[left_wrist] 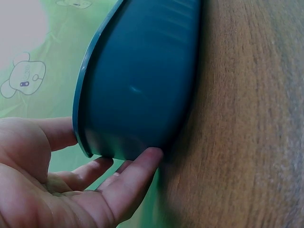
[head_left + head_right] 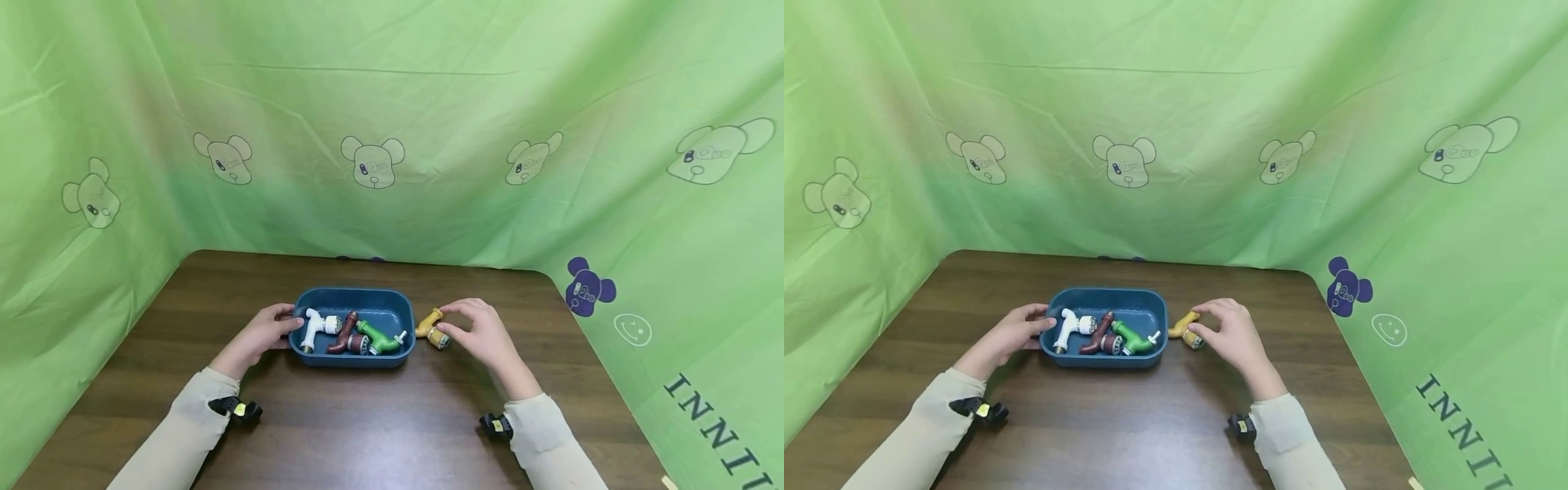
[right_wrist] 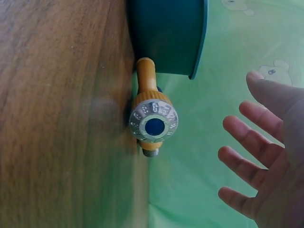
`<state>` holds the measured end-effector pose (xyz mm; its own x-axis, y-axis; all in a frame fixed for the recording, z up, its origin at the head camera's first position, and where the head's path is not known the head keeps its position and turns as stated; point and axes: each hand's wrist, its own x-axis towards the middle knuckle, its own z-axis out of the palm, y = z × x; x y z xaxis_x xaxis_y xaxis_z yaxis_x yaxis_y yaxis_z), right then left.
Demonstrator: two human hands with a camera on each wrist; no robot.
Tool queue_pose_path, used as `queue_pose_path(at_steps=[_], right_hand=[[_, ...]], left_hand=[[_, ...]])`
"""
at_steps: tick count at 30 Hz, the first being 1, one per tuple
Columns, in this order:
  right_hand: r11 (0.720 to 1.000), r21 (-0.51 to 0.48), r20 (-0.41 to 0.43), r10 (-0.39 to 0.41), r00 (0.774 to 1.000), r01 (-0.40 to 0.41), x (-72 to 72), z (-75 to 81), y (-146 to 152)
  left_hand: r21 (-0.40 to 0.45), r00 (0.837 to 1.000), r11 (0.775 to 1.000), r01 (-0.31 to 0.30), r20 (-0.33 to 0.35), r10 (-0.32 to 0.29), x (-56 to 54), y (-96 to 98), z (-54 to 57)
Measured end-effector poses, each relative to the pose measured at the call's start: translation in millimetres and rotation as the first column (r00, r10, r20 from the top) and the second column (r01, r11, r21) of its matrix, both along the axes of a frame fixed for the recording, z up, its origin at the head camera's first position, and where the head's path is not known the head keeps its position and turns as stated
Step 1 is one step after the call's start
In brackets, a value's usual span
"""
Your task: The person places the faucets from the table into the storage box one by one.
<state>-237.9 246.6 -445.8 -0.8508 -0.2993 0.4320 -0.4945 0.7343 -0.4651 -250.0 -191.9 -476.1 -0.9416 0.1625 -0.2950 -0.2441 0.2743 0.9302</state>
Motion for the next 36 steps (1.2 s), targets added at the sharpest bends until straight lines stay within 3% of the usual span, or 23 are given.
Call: queue_pose_path(at_steps=[10,20,28,36], right_hand=[[0.996,0.013,0.065,-0.084,0.994,0.083,-0.3,-6.7,-1.1],[0.972,0.036,0.135,-0.233,0.963,0.231,0.2,-14.4,-8.2],[0.963,0.081,0.197,-0.268,0.943,0.257,3.3,-16.5,-10.4],[0.962,0.112,0.209,-0.267,0.941,0.248,4.0,-19.2,-10.6]], left_hand=[[-0.008,1.0,1.0,-0.011,0.003,0.011,0.7,-1.9,-2.9],[-0.002,1.0,1.0,-0.007,0.004,0.007,1.2,-3.4,-2.6],[0.009,1.0,1.0,-0.006,0.008,0.006,1.3,-2.4,-3.3],[0.019,1.0,1.0,0.001,-0.003,-0.001,2.9,-0.5,-0.9]])
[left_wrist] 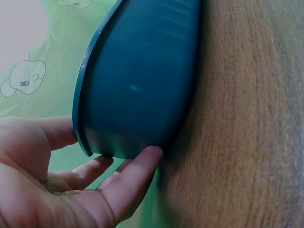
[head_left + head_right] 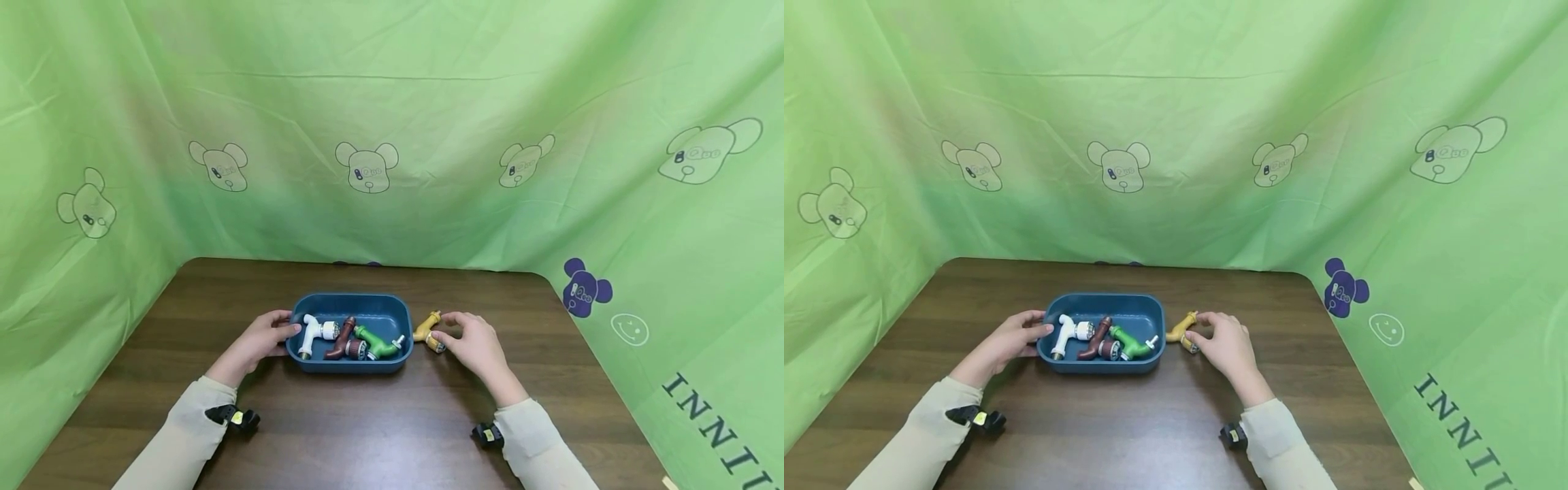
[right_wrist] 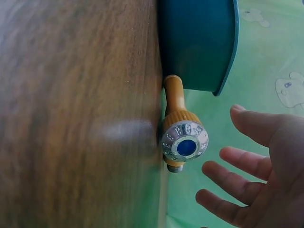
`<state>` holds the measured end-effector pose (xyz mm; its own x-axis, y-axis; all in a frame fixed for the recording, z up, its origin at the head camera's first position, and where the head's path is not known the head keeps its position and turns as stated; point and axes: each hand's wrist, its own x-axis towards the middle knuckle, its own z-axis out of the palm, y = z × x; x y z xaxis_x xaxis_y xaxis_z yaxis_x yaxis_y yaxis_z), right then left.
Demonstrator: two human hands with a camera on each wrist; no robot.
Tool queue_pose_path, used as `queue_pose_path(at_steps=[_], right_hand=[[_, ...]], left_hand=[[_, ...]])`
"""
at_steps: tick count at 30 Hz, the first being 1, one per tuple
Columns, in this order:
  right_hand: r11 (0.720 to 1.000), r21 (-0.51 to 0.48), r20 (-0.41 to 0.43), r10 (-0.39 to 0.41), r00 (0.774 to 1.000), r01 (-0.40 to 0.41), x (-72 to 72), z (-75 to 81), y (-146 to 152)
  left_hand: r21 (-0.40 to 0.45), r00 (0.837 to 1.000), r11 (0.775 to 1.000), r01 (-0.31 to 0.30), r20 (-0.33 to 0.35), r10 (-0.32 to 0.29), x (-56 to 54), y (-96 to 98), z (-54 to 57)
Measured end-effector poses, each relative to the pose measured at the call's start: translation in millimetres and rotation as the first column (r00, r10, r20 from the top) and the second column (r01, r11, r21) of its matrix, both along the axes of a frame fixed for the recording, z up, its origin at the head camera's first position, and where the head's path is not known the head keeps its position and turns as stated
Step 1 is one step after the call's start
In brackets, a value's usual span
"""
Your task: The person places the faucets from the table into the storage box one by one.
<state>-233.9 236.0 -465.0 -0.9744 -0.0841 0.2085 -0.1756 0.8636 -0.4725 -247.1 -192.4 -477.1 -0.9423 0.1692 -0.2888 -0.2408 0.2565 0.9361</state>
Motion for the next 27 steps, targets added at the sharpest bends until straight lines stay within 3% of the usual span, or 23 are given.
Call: queue_pose_path(at_steps=[9,18,27], right_hand=[[1.0,0.024,0.005,0.005,1.0,-0.006,-0.1,-4.0,0.4],[0.999,0.041,0.078,-0.009,0.997,0.006,-0.6,-5.4,0.5],[0.999,0.04,0.098,-0.001,0.995,-0.003,0.9,-5.0,-0.9]], left_hand=[[0.005,1.0,1.0,0.013,-0.006,-0.013,1.6,0.1,0.7],[-0.006,1.0,1.0,0.003,-0.005,-0.003,-1.1,-1.3,-0.8],[-0.01,1.0,1.0,0.008,-0.006,-0.008,-2.1,-1.8,-2.2]])
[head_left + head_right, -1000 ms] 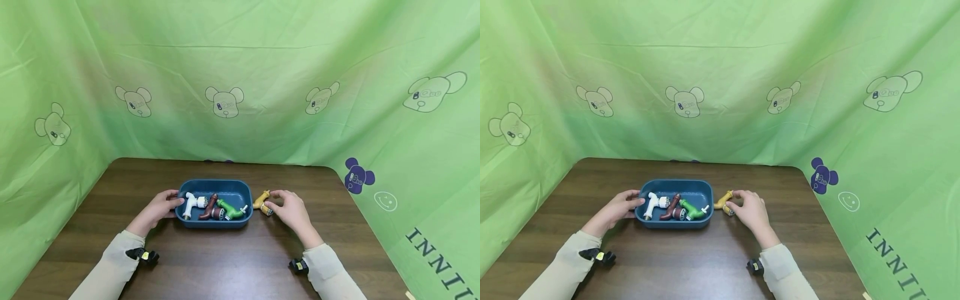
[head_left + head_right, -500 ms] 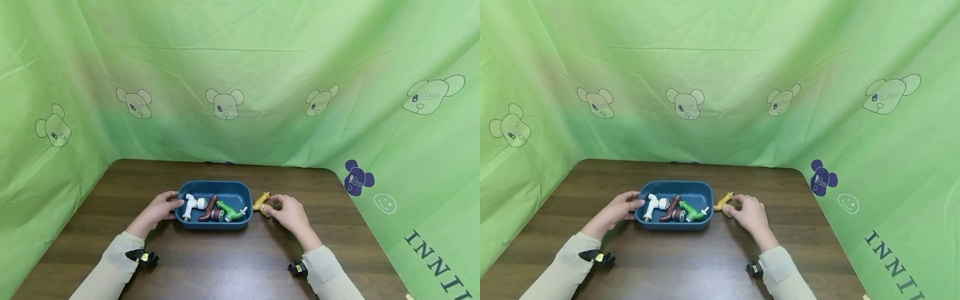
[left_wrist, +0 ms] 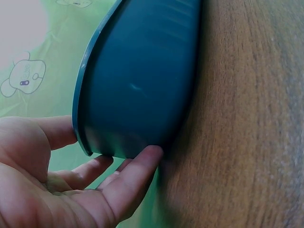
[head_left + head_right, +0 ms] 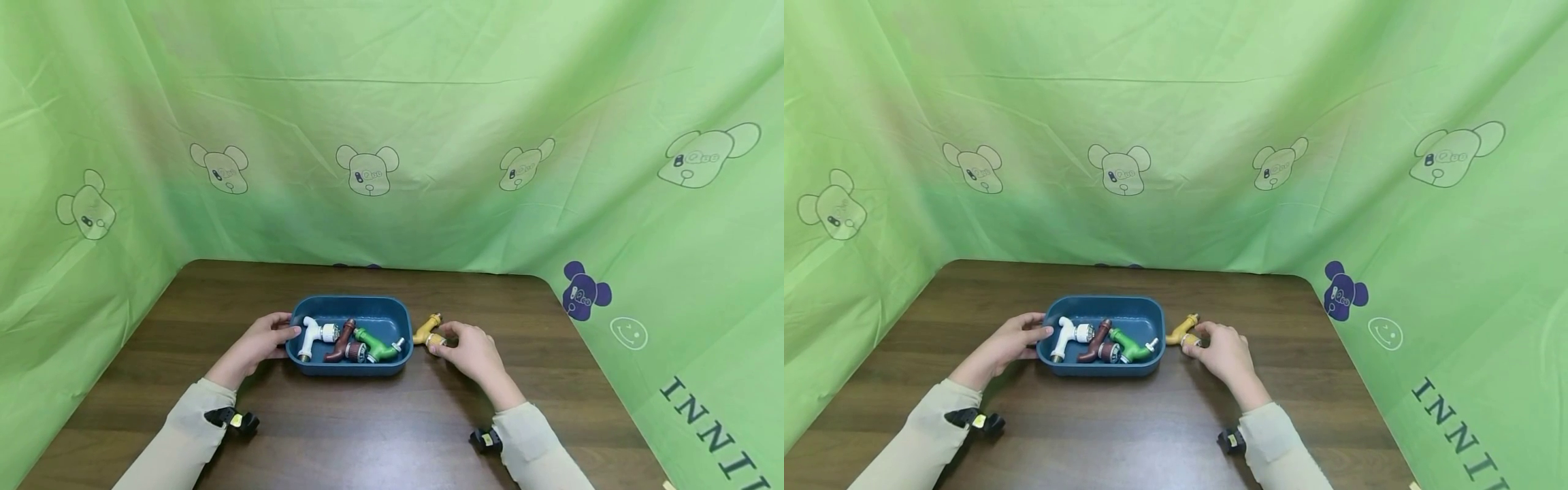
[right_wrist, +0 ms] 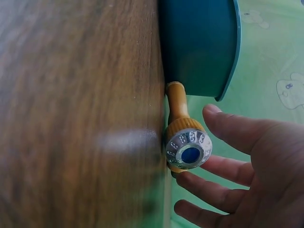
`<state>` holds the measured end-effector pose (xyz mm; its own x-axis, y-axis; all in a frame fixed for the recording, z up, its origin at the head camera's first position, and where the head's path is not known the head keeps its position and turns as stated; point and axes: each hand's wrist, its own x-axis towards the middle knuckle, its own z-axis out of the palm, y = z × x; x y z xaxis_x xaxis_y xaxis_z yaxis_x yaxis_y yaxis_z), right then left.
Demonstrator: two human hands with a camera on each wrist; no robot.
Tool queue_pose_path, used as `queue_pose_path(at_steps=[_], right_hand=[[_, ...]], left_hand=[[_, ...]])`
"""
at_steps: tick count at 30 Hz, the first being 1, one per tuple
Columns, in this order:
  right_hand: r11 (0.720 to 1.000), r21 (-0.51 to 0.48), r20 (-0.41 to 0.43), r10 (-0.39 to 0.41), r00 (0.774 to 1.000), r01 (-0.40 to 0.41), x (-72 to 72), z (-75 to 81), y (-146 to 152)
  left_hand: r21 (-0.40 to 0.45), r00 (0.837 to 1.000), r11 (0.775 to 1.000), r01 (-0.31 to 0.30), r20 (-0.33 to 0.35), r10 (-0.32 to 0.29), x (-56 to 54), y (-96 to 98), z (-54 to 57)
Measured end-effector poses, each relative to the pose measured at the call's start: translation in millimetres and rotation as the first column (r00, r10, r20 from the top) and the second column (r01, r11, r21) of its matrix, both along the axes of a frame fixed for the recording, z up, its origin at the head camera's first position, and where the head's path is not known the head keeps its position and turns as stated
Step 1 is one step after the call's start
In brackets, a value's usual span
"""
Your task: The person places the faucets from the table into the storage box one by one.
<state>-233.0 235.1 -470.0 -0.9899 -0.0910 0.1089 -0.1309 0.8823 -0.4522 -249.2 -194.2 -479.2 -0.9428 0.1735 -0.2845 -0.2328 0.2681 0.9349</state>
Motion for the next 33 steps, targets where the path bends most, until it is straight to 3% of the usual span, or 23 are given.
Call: queue_pose_path(at_steps=[33], right_hand=[[1.0,-0.001,0.027,-0.02,0.999,0.02,-1.2,-7.5,-1.9]], left_hand=[[0.004,1.0,1.0,0.015,0.004,-0.015,0.2,0.4,0.9]])
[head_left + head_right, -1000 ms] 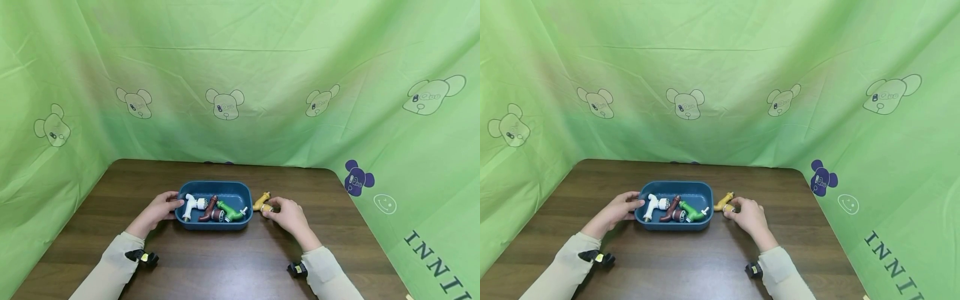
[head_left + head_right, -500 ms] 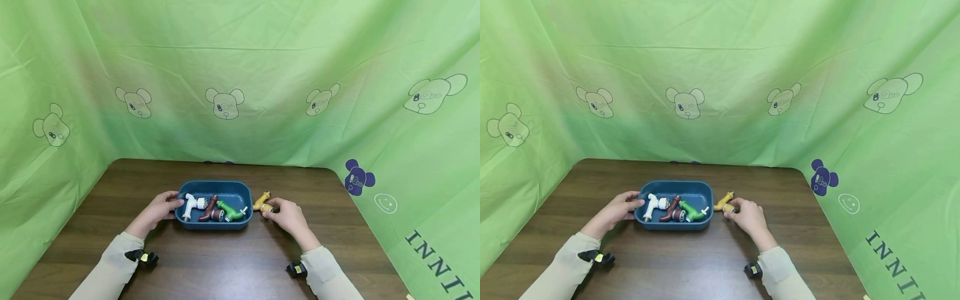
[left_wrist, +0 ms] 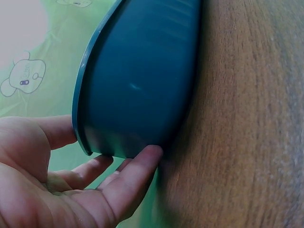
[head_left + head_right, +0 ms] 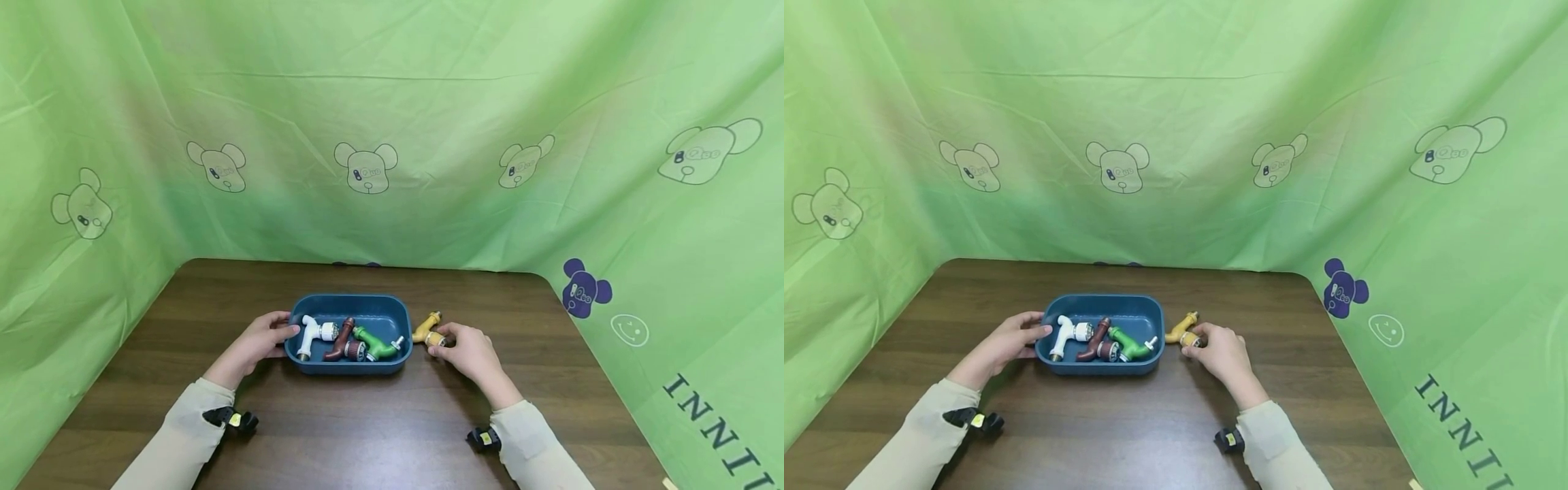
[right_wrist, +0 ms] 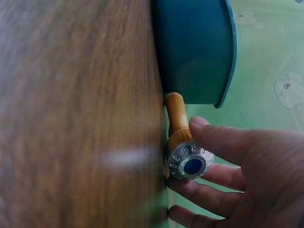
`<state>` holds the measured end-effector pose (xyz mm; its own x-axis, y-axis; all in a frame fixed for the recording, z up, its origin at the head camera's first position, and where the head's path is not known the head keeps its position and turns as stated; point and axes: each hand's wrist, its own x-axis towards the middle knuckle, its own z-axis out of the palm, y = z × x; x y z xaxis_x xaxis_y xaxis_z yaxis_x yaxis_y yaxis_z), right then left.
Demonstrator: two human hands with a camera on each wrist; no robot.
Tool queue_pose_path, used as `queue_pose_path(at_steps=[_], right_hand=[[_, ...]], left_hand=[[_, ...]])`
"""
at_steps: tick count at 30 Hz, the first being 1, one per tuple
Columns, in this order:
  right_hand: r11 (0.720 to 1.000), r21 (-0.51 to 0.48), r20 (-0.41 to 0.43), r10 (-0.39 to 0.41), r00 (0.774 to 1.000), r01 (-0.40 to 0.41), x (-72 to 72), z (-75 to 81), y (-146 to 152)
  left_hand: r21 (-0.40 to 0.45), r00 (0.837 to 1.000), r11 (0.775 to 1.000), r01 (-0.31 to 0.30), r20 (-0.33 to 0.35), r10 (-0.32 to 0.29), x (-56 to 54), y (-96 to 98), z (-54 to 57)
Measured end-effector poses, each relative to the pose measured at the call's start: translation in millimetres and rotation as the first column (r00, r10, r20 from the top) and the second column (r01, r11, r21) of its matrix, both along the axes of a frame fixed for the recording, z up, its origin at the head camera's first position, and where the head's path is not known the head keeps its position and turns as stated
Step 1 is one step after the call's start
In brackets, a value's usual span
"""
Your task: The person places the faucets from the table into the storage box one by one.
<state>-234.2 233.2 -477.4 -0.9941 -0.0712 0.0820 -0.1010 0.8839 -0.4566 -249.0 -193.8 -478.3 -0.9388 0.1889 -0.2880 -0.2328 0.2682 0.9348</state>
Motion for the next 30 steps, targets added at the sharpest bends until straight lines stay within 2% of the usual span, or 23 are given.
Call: queue_pose_path(at_steps=[16,30], right_hand=[[0.999,-0.018,0.031,-0.042,0.999,0.043,-3.7,-1.0,1.2],[0.997,-0.054,0.016,-0.057,0.998,0.057,-2.9,0.1,1.8]], left_hand=[[-0.002,1.0,1.0,-0.011,0.004,0.011,-1.2,-2.0,-2.3],[-0.021,1.0,1.0,-0.019,0.005,0.019,0.4,-0.7,-0.8]])
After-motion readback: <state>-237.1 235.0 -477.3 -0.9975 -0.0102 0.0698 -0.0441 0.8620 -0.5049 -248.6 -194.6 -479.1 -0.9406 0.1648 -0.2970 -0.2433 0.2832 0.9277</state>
